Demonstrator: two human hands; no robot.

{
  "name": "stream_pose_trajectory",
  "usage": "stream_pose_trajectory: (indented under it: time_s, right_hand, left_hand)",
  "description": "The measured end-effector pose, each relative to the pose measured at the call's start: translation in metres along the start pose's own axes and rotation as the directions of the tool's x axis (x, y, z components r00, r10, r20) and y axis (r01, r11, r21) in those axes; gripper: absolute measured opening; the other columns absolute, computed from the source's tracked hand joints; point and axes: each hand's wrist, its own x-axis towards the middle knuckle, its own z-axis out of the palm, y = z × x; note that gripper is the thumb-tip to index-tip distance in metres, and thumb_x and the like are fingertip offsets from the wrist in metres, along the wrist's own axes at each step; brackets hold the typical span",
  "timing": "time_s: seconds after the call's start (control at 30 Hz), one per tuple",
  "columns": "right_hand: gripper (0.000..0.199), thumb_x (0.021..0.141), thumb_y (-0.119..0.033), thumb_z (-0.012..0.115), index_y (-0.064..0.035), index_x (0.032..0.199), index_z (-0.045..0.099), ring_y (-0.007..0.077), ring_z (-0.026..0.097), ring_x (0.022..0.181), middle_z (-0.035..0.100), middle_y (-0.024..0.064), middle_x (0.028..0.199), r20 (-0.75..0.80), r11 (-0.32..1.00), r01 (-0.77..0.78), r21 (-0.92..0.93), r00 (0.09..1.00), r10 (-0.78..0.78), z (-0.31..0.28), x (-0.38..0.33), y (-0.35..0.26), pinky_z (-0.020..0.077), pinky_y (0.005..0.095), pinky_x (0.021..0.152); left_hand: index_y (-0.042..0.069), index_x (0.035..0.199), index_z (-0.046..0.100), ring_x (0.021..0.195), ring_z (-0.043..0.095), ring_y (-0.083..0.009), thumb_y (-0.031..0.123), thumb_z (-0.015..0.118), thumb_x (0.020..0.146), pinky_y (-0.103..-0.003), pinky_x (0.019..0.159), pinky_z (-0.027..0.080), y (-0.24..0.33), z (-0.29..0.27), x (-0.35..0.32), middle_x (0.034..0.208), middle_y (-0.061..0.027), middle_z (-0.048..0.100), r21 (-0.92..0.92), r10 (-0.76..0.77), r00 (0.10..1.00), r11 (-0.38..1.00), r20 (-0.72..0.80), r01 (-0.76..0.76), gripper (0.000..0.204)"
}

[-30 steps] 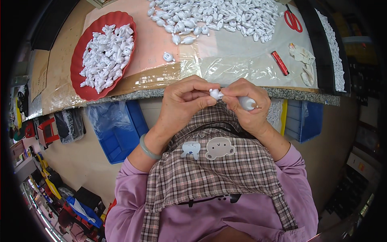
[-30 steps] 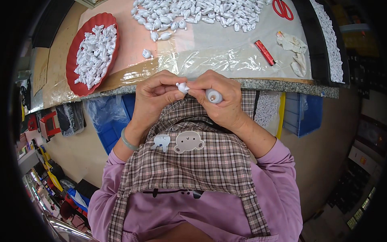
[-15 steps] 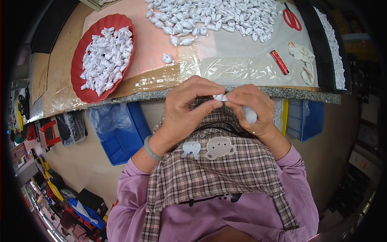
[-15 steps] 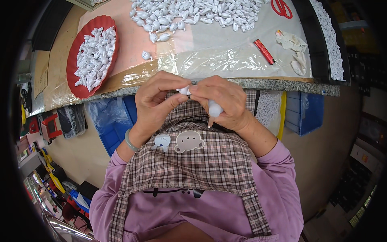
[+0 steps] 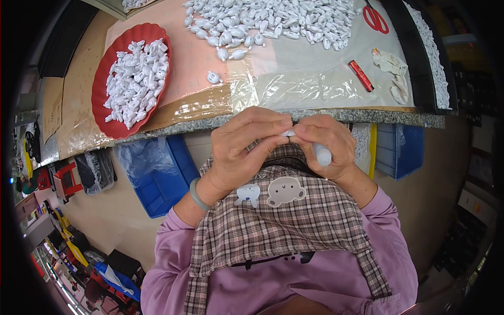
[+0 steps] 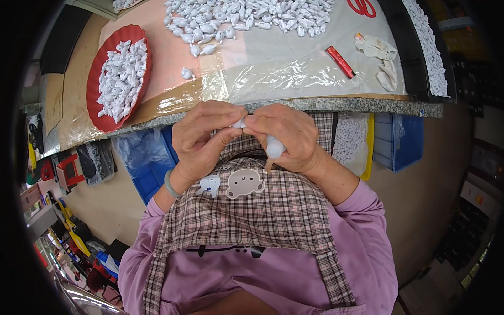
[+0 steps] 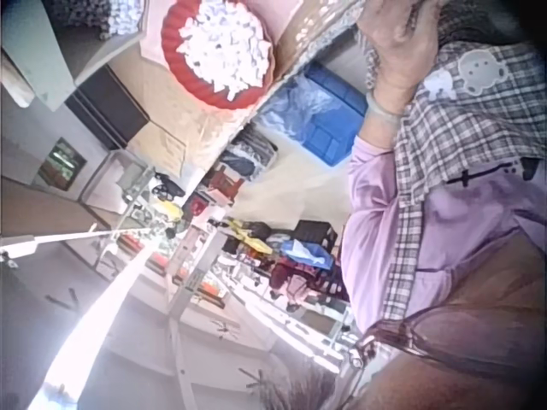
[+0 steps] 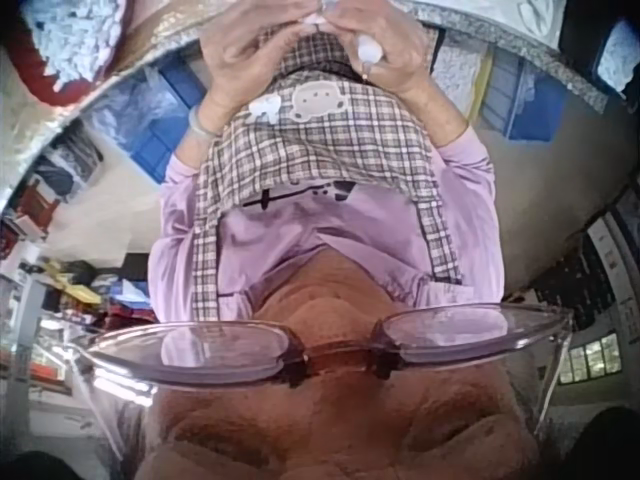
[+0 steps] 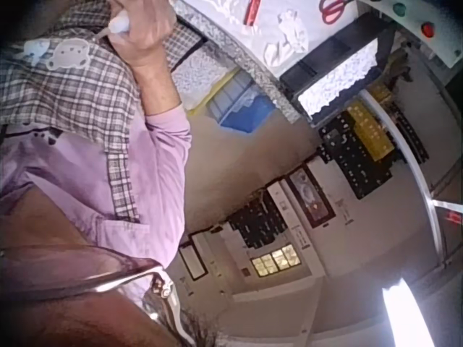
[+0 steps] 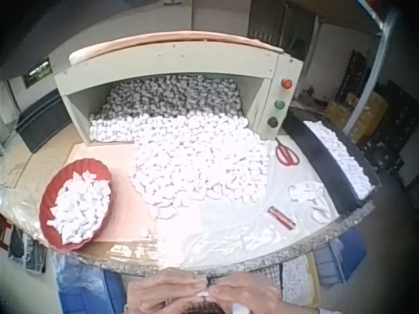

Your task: Assembling small plastic components by inserting nozzle tips into small plastic bottle bodies at a factory workbench.

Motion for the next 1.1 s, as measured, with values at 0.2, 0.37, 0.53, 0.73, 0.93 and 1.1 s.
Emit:
stream_pose_trajectory:
  time_s: [0.2, 0.37, 0.53, 0.73, 0.93, 1.1]
  right_hand:
    - [0.026, 0.068, 0.000, 0.076, -0.0031, 0.090, 0.064, 0.0232, 0.066, 0.066, 0.066, 0.0112, 0.077, -0.024, 1.000, -0.018, 0.014, 1.000, 0.019, 0.006, -0.004, 0.007, 0.0523, 0.0290, 0.053]
    - [0.022, 0.070, 0.002, 0.075, -0.0022, 0.088, 0.063, 0.0225, 0.066, 0.067, 0.066, 0.0096, 0.077, -0.007, 0.995, -0.082, 0.050, 0.997, 0.082, 0.008, -0.001, 0.010, 0.0520, 0.0284, 0.056]
    - [0.019, 0.078, -0.007, 0.075, -0.0013, 0.092, 0.063, 0.0167, 0.060, 0.068, 0.064, 0.0096, 0.080, 0.078, 0.921, -0.301, 0.246, 0.953, 0.291, 0.009, 0.003, 0.012, 0.0463, 0.0261, 0.060]
    - [0.021, 0.080, -0.006, 0.073, -0.0005, 0.098, 0.063, 0.0104, 0.056, 0.068, 0.062, 0.0054, 0.081, 0.127, 0.868, -0.406, 0.284, 0.914, 0.386, 0.010, 0.003, 0.011, 0.0445, 0.0228, 0.060]
    - [0.021, 0.081, -0.002, 0.071, -0.0004, 0.100, 0.062, 0.0071, 0.054, 0.065, 0.058, 0.0028, 0.077, 0.149, 0.800, -0.491, 0.346, 0.870, 0.469, 0.009, -0.002, 0.010, 0.0434, 0.0192, 0.059]
    - [0.020, 0.081, -0.002, 0.071, -0.0007, 0.099, 0.063, 0.0075, 0.055, 0.066, 0.058, 0.0028, 0.077, 0.168, 0.804, -0.500, 0.321, 0.866, 0.471, 0.010, -0.003, 0.010, 0.0438, 0.0202, 0.060]
  left_hand:
    - [0.001, 0.096, 0.069, 0.085, 0.067, -0.0221, -0.004, 0.072, 0.072, -0.028, 0.071, 0.054, -0.007, 0.000, -0.002, 0.095, -0.0128, 0.068, 0.044, -0.007, 1.000, 0.999, -0.001, 0.007, 0.025]
    - [0.000, 0.099, 0.068, 0.089, 0.064, -0.0178, -0.005, 0.071, 0.075, -0.027, 0.076, 0.053, -0.021, -0.001, -0.008, 0.098, -0.0115, 0.066, -0.152, -0.207, 0.978, 0.966, 0.033, 0.210, 0.025]
    - [-0.001, 0.106, 0.064, 0.095, 0.061, -0.0140, -0.005, 0.068, 0.080, -0.026, 0.083, 0.052, -0.024, 0.002, -0.009, 0.105, -0.0099, 0.060, -0.467, -0.344, 0.938, 0.825, 0.033, 0.319, 0.026]
    - [-0.001, 0.116, 0.060, 0.097, 0.060, -0.0140, -0.005, 0.066, 0.081, -0.026, 0.085, 0.052, -0.019, -0.004, -0.007, 0.105, -0.0083, 0.058, -0.455, -0.452, 0.890, 0.781, 0.061, 0.428, 0.036]
    - [0.002, 0.115, 0.061, 0.092, 0.061, -0.0147, -0.005, 0.067, 0.079, -0.026, 0.082, 0.052, -0.017, -0.008, -0.003, 0.102, -0.0076, 0.060, -0.261, -0.313, 0.950, 0.918, -0.013, 0.299, 0.038]
    - [0.004, 0.113, 0.063, 0.088, 0.061, -0.0154, -0.003, 0.068, 0.077, -0.027, 0.079, 0.053, -0.017, -0.009, -0.002, 0.101, -0.0079, 0.061, -0.162, -0.251, 0.968, 0.956, -0.030, 0.243, 0.037]
